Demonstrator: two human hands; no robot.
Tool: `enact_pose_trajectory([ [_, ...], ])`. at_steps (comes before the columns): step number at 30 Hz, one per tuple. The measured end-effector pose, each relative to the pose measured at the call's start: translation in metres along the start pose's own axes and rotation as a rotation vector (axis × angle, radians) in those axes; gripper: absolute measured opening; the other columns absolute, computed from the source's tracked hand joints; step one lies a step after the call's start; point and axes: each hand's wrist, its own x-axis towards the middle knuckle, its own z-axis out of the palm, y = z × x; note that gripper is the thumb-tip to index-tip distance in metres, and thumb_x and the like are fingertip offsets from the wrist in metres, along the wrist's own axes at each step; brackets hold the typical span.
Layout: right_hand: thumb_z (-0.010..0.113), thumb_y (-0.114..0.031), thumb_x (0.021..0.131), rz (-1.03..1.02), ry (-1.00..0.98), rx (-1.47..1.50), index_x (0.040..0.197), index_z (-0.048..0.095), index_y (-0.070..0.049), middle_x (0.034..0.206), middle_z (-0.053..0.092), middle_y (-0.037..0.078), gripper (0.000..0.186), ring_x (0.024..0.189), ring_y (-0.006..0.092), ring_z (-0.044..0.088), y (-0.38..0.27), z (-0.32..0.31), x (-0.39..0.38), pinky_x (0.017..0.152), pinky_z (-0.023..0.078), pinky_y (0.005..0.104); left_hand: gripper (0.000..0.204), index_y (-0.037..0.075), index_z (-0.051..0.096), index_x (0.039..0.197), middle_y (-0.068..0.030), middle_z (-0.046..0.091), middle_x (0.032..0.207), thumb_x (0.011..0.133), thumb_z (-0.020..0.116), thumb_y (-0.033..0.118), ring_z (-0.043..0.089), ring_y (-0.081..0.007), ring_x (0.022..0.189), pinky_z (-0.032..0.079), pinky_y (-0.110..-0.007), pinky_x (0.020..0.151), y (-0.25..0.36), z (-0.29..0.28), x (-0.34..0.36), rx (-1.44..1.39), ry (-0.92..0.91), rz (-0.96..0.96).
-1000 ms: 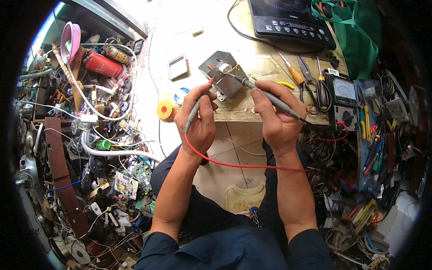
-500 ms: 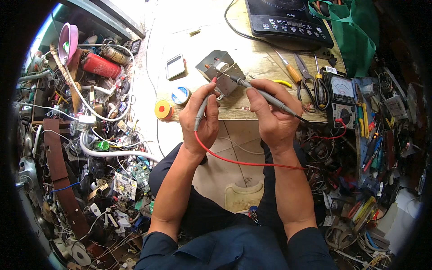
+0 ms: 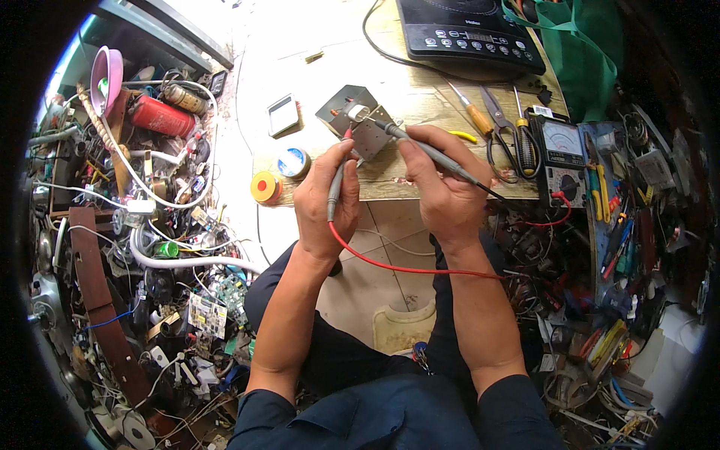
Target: The person solders connections on a small metal box using a soldering iron and solder wire, then tests the device with a multimeter. The person handles the soldering iron, solder wire, and multimeter probes throughout the task.
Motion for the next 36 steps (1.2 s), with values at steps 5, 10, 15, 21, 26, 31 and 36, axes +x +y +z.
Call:
enact_pose_trajectory([
  [5,0.076,-0.003,0.101,0.004,-0.022,-0.086,0.120,0.076,0.005,0.093,0.076,0.006,0.021,0.071,0.0076,0.068,0.0030,-0.0024,0.0016,0.062,0.055,0.0222,0.029,0.000,0.069,0.130,-0.0242,0.077,0.115,0.101,0.071,0.001,0.079,-0.0388,0.098,0.063,-0.044,0.083,0.0011,0.0033,0.0008,-0.043,-0.018,-0.043],
  [10,0.079,-0.002,0.098,-0.019,-0.060,-0.074,0.117,0.078,0.005,0.090,0.076,0.006,0.020,0.071,0.0094,0.069,0.0056,-0.0020,0.0051,0.064,0.055,0.0235,0.027,-0.002,0.068,0.133,-0.0220,0.077,0.114,0.107,0.065,0.001,0.079,-0.0322,0.095,0.062,-0.040,0.083,0.0056,0.0022,-0.0021,-0.060,-0.041,-0.116],
  [15,0.079,-0.002,0.098,-0.026,-0.046,-0.096,0.116,0.078,0.005,0.091,0.076,0.007,0.020,0.071,0.0099,0.069,0.0034,-0.0036,0.0044,0.064,0.056,0.0238,0.027,-0.002,0.067,0.133,-0.0218,0.077,0.116,0.107,0.065,0.001,0.079,-0.0316,0.096,0.062,-0.040,0.084,0.0047,0.0030,-0.0029,-0.068,-0.055,-0.136],
  [21,0.080,-0.004,0.098,0.018,-0.030,-0.053,0.116,0.078,0.004,0.085,0.074,0.003,0.019,0.071,0.0080,0.065,-0.0001,0.0014,0.0019,0.063,0.051,0.0240,0.027,-0.001,0.069,0.129,-0.0243,0.078,0.113,0.102,0.070,0.001,0.080,-0.0390,0.097,0.063,-0.042,0.081,0.0016,0.0020,0.0001,-0.038,-0.020,-0.065],
  [26,0.079,-0.004,0.099,0.021,-0.047,-0.049,0.118,0.077,0.005,0.086,0.074,0.004,0.021,0.070,0.0080,0.066,-0.0004,0.0025,0.0015,0.062,0.051,0.0230,0.025,-0.003,0.069,0.131,-0.0203,0.078,0.108,0.107,0.065,0.002,0.080,-0.0265,0.091,0.062,-0.035,0.078,-0.0002,0.0009,-0.0001,-0.025,-0.008,-0.028],
  [31,0.077,-0.004,0.101,0.028,-0.075,-0.068,0.121,0.076,0.006,0.091,0.075,0.005,0.022,0.070,0.0085,0.067,0.0003,-0.0019,0.0017,0.063,0.051,0.0222,0.025,-0.002,0.069,0.131,-0.0208,0.078,0.109,0.107,0.066,0.004,0.080,-0.0265,0.090,0.062,-0.035,0.077,0.0025,0.0017,0.0019,-0.016,-0.003,-0.018],
  [36,0.079,-0.005,0.099,0.032,-0.043,-0.030,0.118,0.077,0.005,0.087,0.074,0.005,0.021,0.069,0.0081,0.066,-0.0010,0.0009,0.0013,0.062,0.051,0.0224,0.025,-0.001,0.070,0.131,-0.0205,0.078,0.107,0.107,0.067,0.004,0.080,-0.0265,0.089,0.062,-0.035,0.077,0.0006,0.0029,0.0005,-0.024,-0.006,-0.033],
])
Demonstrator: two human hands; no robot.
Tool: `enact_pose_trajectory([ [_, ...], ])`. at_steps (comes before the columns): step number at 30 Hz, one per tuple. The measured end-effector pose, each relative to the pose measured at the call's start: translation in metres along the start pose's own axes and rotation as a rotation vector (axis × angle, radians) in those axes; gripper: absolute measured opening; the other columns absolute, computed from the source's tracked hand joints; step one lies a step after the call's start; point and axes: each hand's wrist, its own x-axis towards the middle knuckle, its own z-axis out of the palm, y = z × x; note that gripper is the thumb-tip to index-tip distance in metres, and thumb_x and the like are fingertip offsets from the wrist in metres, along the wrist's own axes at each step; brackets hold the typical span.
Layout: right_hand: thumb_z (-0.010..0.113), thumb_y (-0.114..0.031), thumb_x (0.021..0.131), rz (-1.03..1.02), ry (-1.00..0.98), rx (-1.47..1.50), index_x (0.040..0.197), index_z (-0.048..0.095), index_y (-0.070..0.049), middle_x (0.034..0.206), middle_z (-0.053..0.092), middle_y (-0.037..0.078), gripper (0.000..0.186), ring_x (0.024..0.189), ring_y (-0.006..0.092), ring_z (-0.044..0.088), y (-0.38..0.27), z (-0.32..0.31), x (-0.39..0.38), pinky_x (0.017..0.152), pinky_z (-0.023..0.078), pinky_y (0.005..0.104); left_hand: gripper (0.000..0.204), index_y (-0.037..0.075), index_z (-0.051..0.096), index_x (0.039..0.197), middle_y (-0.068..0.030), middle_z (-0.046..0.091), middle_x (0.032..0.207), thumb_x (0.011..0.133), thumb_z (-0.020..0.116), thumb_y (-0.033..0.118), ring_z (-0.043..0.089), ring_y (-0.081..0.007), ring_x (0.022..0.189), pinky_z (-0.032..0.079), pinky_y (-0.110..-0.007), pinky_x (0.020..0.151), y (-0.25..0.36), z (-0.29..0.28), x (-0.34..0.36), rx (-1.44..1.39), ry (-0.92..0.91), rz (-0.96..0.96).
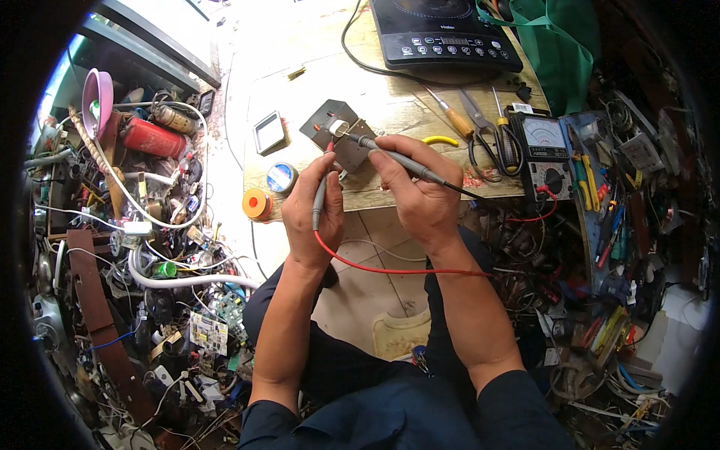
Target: The person solders connections on a small metal box using a soldering iron and solder wire, then tests the device with a multimeter. The person handles the soldering iron, solder wire, and multimeter probes throughout the task.
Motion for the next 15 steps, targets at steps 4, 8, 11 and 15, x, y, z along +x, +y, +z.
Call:
enact_pose_trajectory([
  [4,0.080,-0.005,0.098,0.003,0.036,0.018,0.116,0.078,0.005,0.086,0.075,0.005,0.020,0.069,0.0078,0.067,-0.0020,-0.0006,0.0004,0.062,0.052,0.0225,0.024,-0.003,0.069,0.130,-0.0205,0.078,0.105,0.107,0.065,0.002,0.080,-0.0266,0.088,0.062,-0.034,0.076,0.0021,-0.0003,0.0011,0.012,0.008,0.028],
  [8,0.080,-0.005,0.099,-0.008,0.040,0.024,0.117,0.078,0.005,0.088,0.075,0.006,0.021,0.069,0.0078,0.067,0.0006,-0.0023,0.0007,0.062,0.055,0.0229,0.023,-0.004,0.068,0.129,-0.0192,0.078,0.101,0.107,0.063,0.000,0.079,-0.0244,0.085,0.062,-0.034,0.074,0.0042,-0.0045,0.0030,-0.011,0.044,0.074],
  [11,0.079,-0.005,0.099,-0.016,0.058,0.042,0.117,0.077,0.005,0.090,0.076,0.006,0.021,0.069,0.0079,0.068,0.0017,-0.0022,0.0007,0.062,0.057,0.0231,0.023,-0.004,0.067,0.129,-0.0177,0.079,0.098,0.107,0.063,0.000,0.079,-0.0222,0.084,0.062,-0.033,0.073,0.0015,-0.0064,0.0049,-0.018,0.074,0.065],
  [15,0.079,-0.006,0.100,-0.028,0.054,0.048,0.118,0.077,0.006,0.093,0.078,0.008,0.022,0.070,0.0083,0.069,0.0027,-0.0018,0.0012,0.063,0.058,0.0230,0.023,-0.004,0.067,0.130,-0.0173,0.079,0.098,0.108,0.062,0.001,0.079,-0.0214,0.083,0.062,-0.032,0.072,-0.0038,-0.0064,0.0082,0.005,0.086,0.067],
])
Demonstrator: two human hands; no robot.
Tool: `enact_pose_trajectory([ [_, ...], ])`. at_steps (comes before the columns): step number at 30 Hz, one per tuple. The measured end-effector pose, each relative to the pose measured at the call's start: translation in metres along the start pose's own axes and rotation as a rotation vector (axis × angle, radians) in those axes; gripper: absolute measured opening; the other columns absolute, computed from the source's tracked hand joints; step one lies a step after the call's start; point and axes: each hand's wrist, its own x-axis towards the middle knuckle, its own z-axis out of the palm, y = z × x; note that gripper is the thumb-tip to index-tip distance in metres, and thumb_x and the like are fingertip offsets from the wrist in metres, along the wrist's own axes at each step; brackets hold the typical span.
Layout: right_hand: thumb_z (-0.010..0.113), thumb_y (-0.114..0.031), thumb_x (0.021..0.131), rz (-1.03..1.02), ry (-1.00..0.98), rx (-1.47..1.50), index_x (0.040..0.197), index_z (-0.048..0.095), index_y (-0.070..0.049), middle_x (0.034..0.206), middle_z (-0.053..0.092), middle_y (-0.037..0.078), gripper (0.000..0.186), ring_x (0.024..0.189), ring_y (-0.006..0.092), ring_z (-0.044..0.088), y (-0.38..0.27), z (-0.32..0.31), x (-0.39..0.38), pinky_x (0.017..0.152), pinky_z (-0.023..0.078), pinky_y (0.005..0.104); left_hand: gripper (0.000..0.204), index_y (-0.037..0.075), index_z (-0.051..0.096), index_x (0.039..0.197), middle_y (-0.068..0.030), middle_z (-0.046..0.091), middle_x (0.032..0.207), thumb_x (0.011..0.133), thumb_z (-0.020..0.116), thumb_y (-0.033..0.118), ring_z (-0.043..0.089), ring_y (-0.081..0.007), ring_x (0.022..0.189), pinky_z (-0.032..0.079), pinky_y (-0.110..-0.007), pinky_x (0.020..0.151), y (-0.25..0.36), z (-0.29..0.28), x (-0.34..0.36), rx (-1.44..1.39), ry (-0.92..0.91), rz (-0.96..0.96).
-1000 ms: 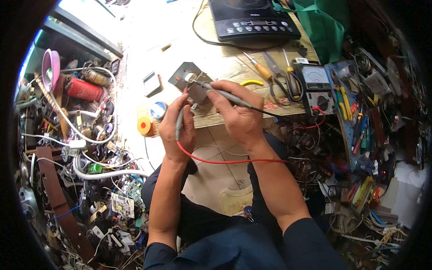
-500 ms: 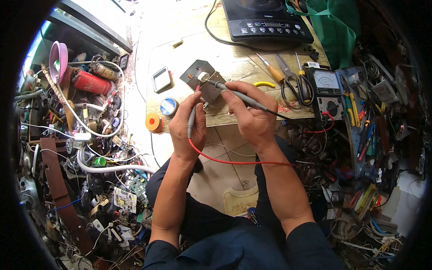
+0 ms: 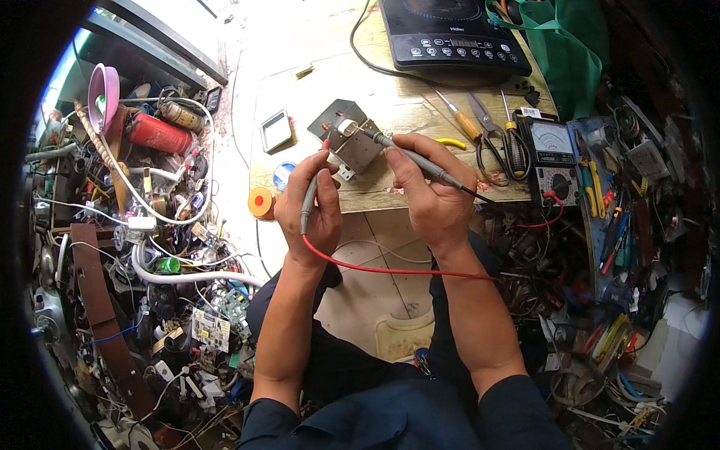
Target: The person solders connections on a small metal box using a soldering iron and solder wire, then tests the device with a multimeter. The person handles the soldering iron, solder wire, and multimeter probes throughout the task.
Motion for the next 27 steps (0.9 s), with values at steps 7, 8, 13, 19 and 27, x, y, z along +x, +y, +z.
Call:
enact_pose_trajectory([
  [7,0.079,-0.005,0.100,0.009,-0.007,-0.010,0.118,0.077,0.006,0.095,0.078,0.008,0.022,0.071,0.0082,0.069,0.0005,-0.0025,-0.0005,0.064,0.057,0.0227,0.022,-0.003,0.067,0.130,-0.0176,0.079,0.101,0.108,0.063,0.002,0.081,-0.0226,0.088,0.063,-0.033,0.074,0.0011,0.0030,0.0006,-0.003,-0.010,-0.012],
  [8,0.079,-0.005,0.100,0.012,-0.007,0.002,0.119,0.076,0.006,0.095,0.078,0.008,0.022,0.071,0.0083,0.069,-0.0001,-0.0020,-0.0006,0.064,0.057,0.0228,0.022,-0.003,0.067,0.130,-0.0178,0.079,0.102,0.108,0.063,0.003,0.081,-0.0228,0.088,0.063,-0.033,0.074,0.0011,0.0036,0.0003,-0.005,-0.009,-0.017],
  [13,0.079,-0.005,0.100,0.010,-0.011,0.016,0.119,0.076,0.007,0.094,0.077,0.008,0.022,0.071,0.0083,0.069,-0.0014,-0.0010,-0.0007,0.064,0.057,0.0230,0.023,-0.003,0.068,0.131,-0.0192,0.078,0.109,0.109,0.064,0.004,0.081,-0.0235,0.091,0.063,-0.033,0.076,-0.0018,0.0082,0.0004,-0.010,-0.012,-0.027],
  [19,0.078,-0.004,0.100,0.022,-0.005,0.027,0.119,0.076,0.007,0.092,0.076,0.007,0.021,0.071,0.0082,0.068,-0.0005,-0.0005,-0.0002,0.064,0.057,0.0230,0.024,-0.002,0.068,0.132,-0.0197,0.078,0.109,0.109,0.064,0.004,0.081,-0.0240,0.091,0.063,-0.034,0.076,0.0006,0.0082,0.0005,0.003,-0.034,-0.041],
  [27,0.079,-0.004,0.100,0.042,0.003,0.020,0.118,0.077,0.005,0.088,0.074,0.005,0.021,0.071,0.0070,0.065,0.0012,0.0039,-0.0001,0.062,0.053,0.0229,0.024,-0.001,0.068,0.133,-0.0157,0.079,0.100,0.110,0.063,0.005,0.078,-0.0210,0.085,0.061,-0.032,0.073,-0.0033,0.0060,-0.0015,0.005,-0.044,-0.057],
])
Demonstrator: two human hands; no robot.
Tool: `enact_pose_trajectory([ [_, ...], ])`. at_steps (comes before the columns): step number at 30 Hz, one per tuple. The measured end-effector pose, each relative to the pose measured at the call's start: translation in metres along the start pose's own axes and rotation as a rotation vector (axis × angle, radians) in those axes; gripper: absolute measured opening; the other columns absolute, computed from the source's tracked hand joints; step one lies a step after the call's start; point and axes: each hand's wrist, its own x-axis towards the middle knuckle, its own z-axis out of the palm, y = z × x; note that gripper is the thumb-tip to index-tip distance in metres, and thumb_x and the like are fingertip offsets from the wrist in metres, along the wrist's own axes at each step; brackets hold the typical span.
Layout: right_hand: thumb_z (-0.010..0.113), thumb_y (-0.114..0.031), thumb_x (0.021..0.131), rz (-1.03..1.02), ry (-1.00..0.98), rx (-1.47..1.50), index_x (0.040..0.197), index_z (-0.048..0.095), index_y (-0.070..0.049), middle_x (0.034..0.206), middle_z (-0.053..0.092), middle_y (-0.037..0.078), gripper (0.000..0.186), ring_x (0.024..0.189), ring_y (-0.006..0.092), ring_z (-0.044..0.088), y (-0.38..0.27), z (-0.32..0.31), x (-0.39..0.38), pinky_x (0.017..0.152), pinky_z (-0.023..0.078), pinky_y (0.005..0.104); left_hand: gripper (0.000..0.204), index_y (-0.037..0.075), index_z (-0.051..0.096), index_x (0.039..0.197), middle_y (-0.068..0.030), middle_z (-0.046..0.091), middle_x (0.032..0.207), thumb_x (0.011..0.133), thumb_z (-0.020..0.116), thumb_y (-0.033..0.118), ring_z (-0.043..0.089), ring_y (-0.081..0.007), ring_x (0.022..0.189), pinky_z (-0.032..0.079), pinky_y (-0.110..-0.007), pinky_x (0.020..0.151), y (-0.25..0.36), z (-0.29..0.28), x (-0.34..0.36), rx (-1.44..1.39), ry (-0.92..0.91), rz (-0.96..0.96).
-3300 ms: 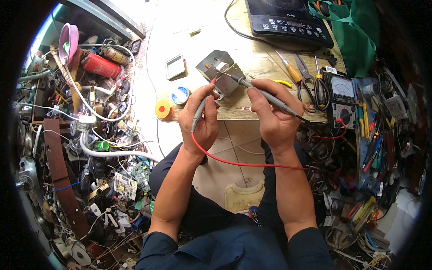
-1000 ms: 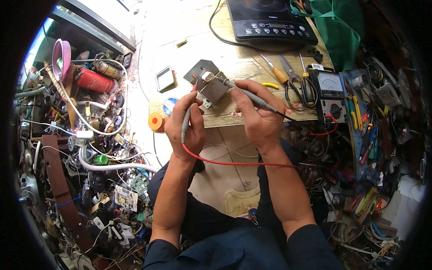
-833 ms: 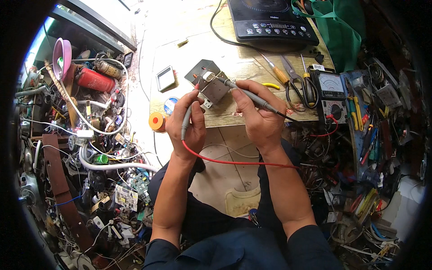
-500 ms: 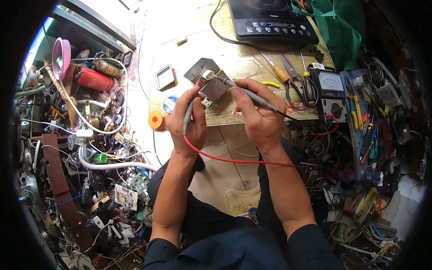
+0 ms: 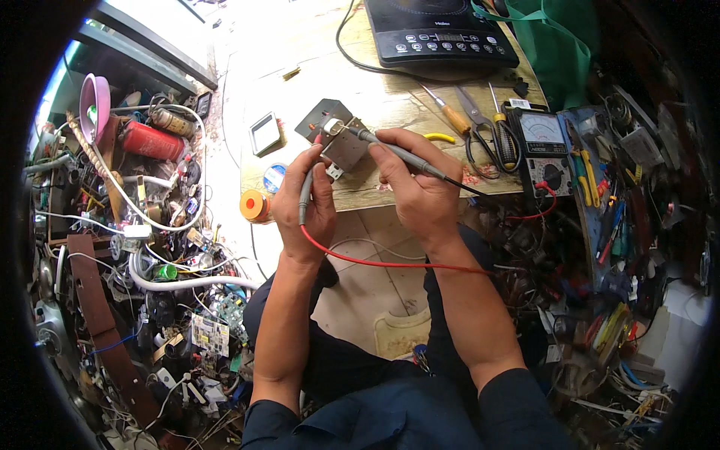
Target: The person solders connections on a small metal box using a soldering iron and solder wire, then tests the device with a multimeter. The person handles the soldering iron, solder wire, and multimeter probes throughout the task.
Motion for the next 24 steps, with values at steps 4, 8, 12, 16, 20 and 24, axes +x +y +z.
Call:
enact_pose_trajectory([
  [4,0.077,-0.003,0.101,-0.012,0.005,-0.047,0.120,0.076,0.005,0.096,0.076,0.005,0.021,0.073,0.0080,0.069,0.000,-0.004,0.000,0.065,0.054,0.0210,0.025,-0.001,0.068,0.135,-0.0133,0.079,0.098,0.111,0.062,0.005,0.073,-0.0167,0.077,0.058,-0.030,0.070,0.002,0.000,0.000,-0.009,-0.032,-0.034],
  [8,0.077,-0.003,0.100,0.019,-0.015,-0.107,0.119,0.077,0.003,0.090,0.075,0.004,0.020,0.072,0.0074,0.067,-0.005,-0.001,0.002,0.064,0.054,0.0221,0.027,-0.001,0.068,0.137,-0.0146,0.078,0.110,0.113,0.059,0.007,0.074,-0.0166,0.084,0.059,-0.029,0.073,-0.002,-0.002,-0.003,-0.014,-0.029,-0.053],
  [12,0.079,-0.006,0.098,0.014,-0.008,-0.051,0.111,0.078,0.004,0.085,0.077,0.007,0.016,0.074,0.0092,0.068,-0.004,-0.005,0.004,0.066,0.054,0.0266,0.025,-0.001,0.069,0.133,-0.0170,0.080,0.104,0.109,0.065,0.006,0.080,-0.0263,0.087,0.062,-0.036,0.077,0.003,0.004,-0.003,-0.027,-0.001,-0.088],
  [16,0.079,-0.006,0.098,-0.010,-0.005,-0.063,0.111,0.078,0.004,0.085,0.077,0.008,0.016,0.074,0.0095,0.069,-0.003,-0.007,0.004,0.066,0.054,0.0270,0.027,-0.001,0.068,0.136,-0.0141,0.078,0.105,0.113,0.059,0.009,0.075,-0.0178,0.085,0.060,-0.031,0.074,0.005,0.002,-0.004,-0.022,-0.046,-0.112],
  [20,0.079,-0.006,0.098,-0.007,0.000,-0.072,0.112,0.077,0.004,0.086,0.076,0.005,0.017,0.073,0.0085,0.067,-0.006,0.001,0.004,0.066,0.054,0.0268,0.027,-0.001,0.068,0.136,-0.0130,0.077,0.105,0.114,0.058,0.010,0.072,-0.0148,0.083,0.059,-0.029,0.075,0.002,-0.003,-0.004,-0.037,-0.016,-0.115],
  [24,0.079,-0.006,0.098,0.025,0.034,-0.065,0.113,0.078,0.004,0.087,0.075,0.003,0.017,0.073,0.0070,0.066,-0.004,-0.002,0.002,0.065,0.052,0.0250,0.026,-0.001,0.069,0.135,-0.0132,0.078,0.101,0.111,0.061,0.006,0.074,-0.0162,0.082,0.059,-0.031,0.072,0.001,-0.003,-0.001,-0.028,-0.038,-0.051],
])
